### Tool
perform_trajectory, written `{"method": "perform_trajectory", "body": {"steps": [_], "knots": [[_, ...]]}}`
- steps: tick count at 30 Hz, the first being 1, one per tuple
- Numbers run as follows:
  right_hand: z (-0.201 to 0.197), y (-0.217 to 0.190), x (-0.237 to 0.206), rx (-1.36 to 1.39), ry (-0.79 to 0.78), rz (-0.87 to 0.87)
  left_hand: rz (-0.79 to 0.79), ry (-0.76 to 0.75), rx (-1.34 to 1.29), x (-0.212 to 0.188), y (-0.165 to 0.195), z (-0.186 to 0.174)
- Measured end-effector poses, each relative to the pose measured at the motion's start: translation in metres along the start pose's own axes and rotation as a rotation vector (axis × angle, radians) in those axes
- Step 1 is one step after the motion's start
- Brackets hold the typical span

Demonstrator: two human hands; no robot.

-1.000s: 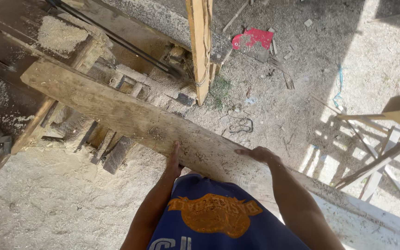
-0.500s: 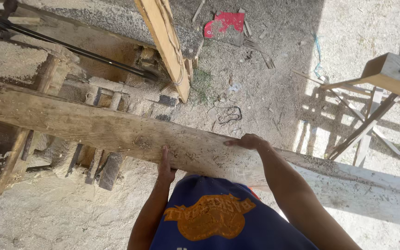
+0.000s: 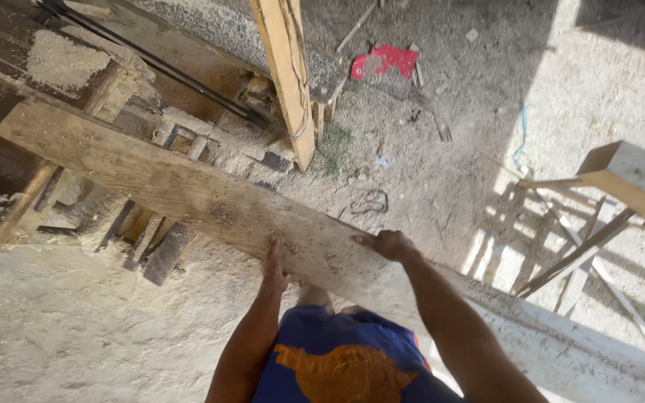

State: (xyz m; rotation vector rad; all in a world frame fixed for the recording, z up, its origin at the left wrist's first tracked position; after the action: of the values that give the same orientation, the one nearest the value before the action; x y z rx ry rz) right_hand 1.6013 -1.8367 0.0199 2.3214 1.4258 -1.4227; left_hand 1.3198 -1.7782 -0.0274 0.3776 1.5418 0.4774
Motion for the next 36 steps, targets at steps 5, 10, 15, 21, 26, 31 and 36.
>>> {"method": "perform_trajectory", "body": {"steps": [5,10,15,21,26,31,36], "knots": [[-0.001,0.009,-0.001,-0.369,0.051,-0.325,0.137,0.013,-0.171,-0.026,-0.047,0.05],[-0.019,0.01,-0.004,-0.208,0.048,-0.264,0.034,0.166,-0.189,-0.061,-0.093,0.106],[-0.036,0.018,-0.029,-0.131,0.197,-0.328,-0.006,0.345,-0.081,-0.085,-0.11,0.134],[-0.041,0.082,-0.072,0.032,0.111,-0.12,0.011,0.472,0.179,-0.106,-0.146,0.174],[-0.041,0.145,-0.089,-0.072,0.183,-0.207,-0.065,0.506,0.409,-0.127,-0.19,0.211],[-0.046,0.251,-0.118,-0.226,-0.048,-0.058,-0.036,0.298,0.436,-0.177,-0.244,0.248],[-0.064,0.365,-0.161,-0.195,-0.047,-0.131,0.004,0.171,0.355,-0.222,-0.321,0.316]]}}
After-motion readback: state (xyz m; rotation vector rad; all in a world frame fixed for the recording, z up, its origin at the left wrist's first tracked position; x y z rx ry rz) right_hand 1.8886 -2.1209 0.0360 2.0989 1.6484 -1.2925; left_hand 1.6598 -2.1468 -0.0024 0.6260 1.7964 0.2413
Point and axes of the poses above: each hand's wrist, its own x-axis towards the middle knuckle, its own z-axis out of the palm, y = z × x, the point moved 3 cm from there along x, towards the middle knuckle, and after that the axes turned 6 degrees about x, right-handed, at the moved point
